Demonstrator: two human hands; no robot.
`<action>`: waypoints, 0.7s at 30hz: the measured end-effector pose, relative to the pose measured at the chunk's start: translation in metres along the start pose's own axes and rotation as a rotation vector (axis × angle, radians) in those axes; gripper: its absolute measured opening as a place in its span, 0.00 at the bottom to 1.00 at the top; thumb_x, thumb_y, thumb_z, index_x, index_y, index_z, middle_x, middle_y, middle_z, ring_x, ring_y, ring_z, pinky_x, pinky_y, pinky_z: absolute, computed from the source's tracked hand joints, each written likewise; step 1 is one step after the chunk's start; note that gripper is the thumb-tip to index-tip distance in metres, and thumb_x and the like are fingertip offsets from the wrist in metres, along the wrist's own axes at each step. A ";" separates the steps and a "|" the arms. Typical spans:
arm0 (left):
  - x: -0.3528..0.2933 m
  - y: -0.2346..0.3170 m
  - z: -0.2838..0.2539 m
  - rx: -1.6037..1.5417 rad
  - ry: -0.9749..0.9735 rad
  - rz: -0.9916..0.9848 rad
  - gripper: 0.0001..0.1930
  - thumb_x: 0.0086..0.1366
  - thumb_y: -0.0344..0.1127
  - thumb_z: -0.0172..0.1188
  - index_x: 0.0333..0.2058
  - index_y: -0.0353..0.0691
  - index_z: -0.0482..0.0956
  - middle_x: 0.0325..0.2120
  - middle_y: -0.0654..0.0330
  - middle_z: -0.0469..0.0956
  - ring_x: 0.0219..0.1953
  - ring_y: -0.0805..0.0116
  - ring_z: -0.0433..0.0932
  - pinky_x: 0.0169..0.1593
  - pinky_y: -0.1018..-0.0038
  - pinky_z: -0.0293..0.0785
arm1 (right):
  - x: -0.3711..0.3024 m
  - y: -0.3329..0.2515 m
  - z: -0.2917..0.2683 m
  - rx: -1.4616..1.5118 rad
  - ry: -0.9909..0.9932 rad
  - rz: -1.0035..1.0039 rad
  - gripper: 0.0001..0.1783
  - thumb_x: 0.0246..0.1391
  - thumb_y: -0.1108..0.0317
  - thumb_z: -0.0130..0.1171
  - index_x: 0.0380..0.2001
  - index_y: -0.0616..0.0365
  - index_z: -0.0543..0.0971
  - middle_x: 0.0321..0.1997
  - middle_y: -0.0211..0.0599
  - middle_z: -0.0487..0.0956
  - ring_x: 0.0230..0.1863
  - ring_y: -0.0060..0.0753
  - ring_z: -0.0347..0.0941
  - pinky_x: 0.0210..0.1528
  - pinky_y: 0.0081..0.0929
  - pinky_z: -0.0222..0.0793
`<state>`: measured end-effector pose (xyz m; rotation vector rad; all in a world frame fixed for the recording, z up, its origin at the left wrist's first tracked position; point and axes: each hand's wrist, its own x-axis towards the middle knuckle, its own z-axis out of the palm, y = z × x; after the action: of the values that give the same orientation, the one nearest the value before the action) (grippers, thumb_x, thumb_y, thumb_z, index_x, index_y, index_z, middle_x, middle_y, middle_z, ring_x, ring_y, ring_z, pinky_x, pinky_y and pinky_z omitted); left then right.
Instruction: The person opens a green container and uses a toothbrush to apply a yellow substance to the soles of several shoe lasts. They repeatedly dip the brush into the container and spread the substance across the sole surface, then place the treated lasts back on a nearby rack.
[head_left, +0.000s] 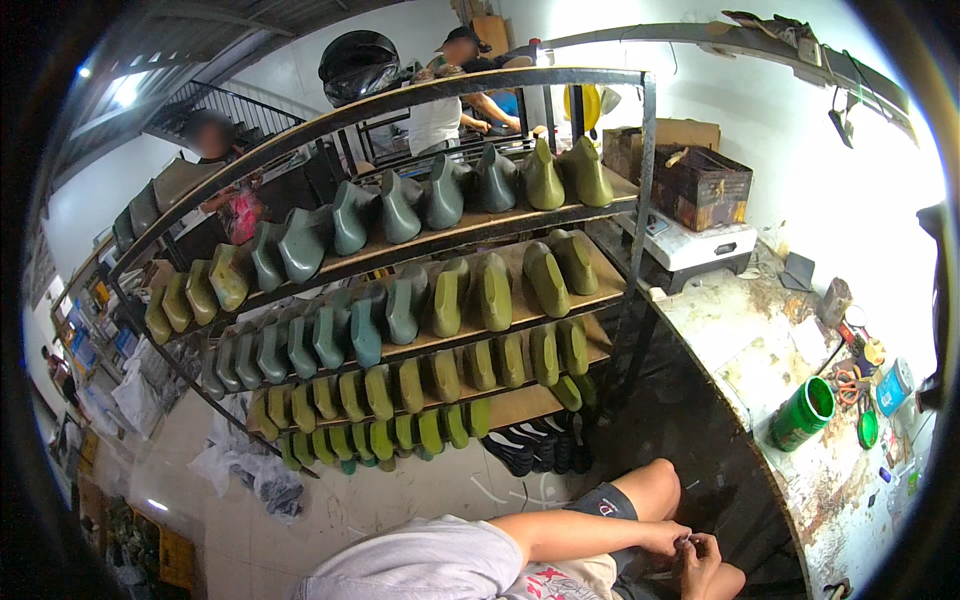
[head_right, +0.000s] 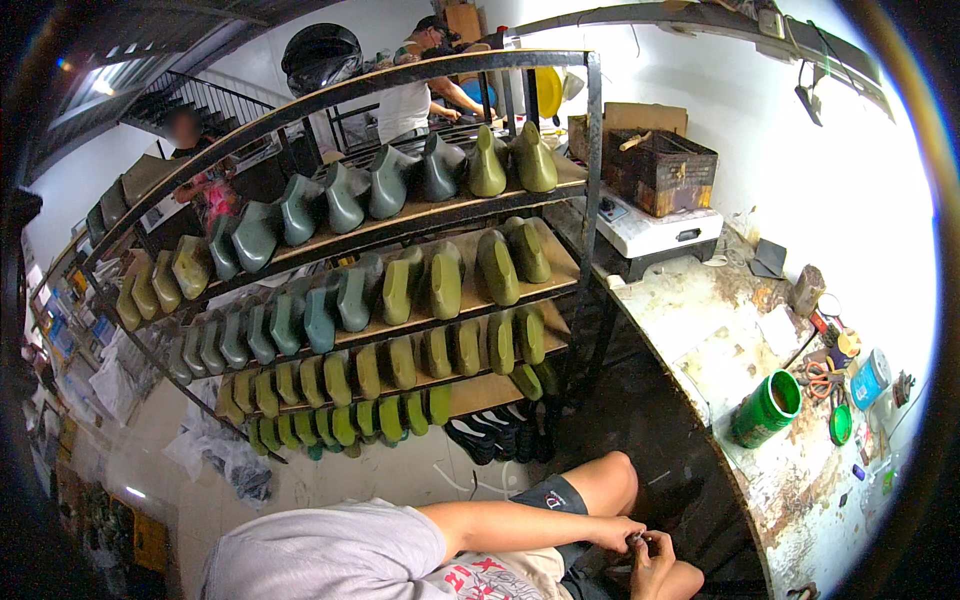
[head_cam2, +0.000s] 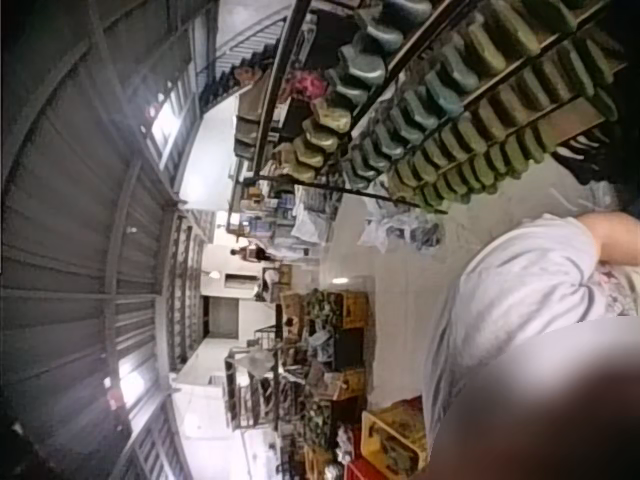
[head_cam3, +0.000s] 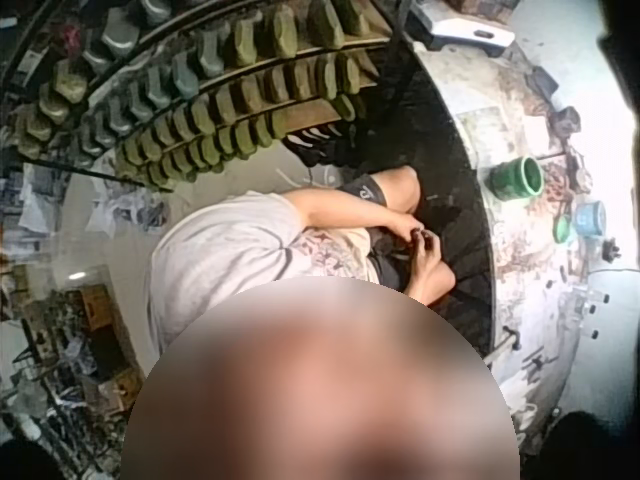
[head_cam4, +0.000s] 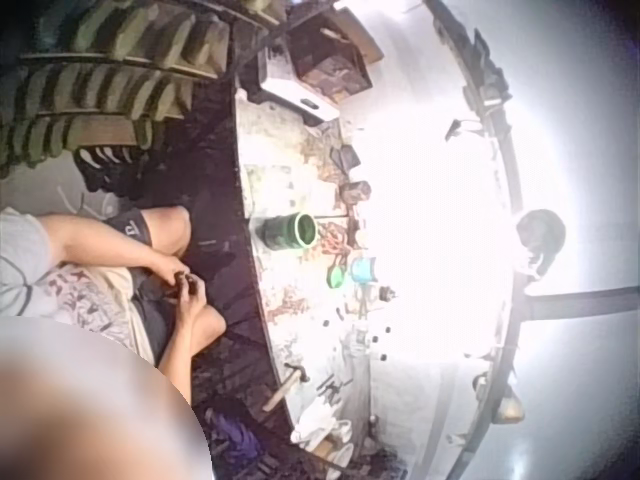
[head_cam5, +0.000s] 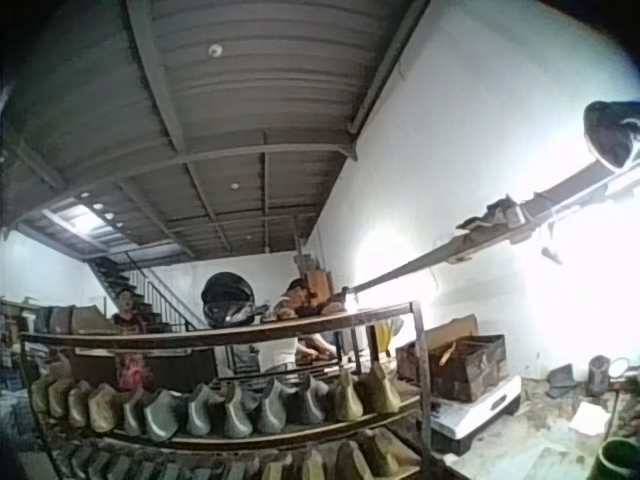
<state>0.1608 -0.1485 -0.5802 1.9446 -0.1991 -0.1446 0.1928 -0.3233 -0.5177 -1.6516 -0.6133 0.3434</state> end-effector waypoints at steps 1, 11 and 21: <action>0.000 -0.001 0.001 0.007 -0.006 -0.013 0.19 0.51 0.33 0.66 0.42 0.35 0.75 0.35 0.46 0.81 0.40 0.48 0.81 0.42 0.56 0.75 | 0.000 0.001 -0.001 -0.011 0.002 -0.010 0.08 0.62 0.74 0.65 0.43 0.65 0.81 0.38 0.37 0.84 0.39 0.26 0.79 0.44 0.24 0.76; -0.002 0.005 -0.001 -0.005 -0.009 -0.024 0.21 0.49 0.27 0.64 0.44 0.33 0.73 0.36 0.43 0.81 0.44 0.43 0.80 0.45 0.55 0.73 | 0.001 0.012 -0.005 -0.106 0.012 -0.057 0.07 0.63 0.73 0.64 0.41 0.65 0.82 0.36 0.37 0.85 0.37 0.26 0.80 0.43 0.23 0.76; -0.007 0.019 -0.006 -0.030 0.008 0.006 0.19 0.52 0.27 0.65 0.44 0.34 0.72 0.37 0.45 0.80 0.44 0.44 0.80 0.45 0.55 0.73 | -0.001 0.005 -0.005 -0.137 0.034 -0.090 0.07 0.64 0.70 0.64 0.39 0.64 0.82 0.35 0.38 0.85 0.37 0.26 0.80 0.43 0.24 0.76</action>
<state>0.1537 -0.1484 -0.5601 1.9144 -0.1964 -0.1346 0.1951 -0.3283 -0.5222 -1.7504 -0.6958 0.2118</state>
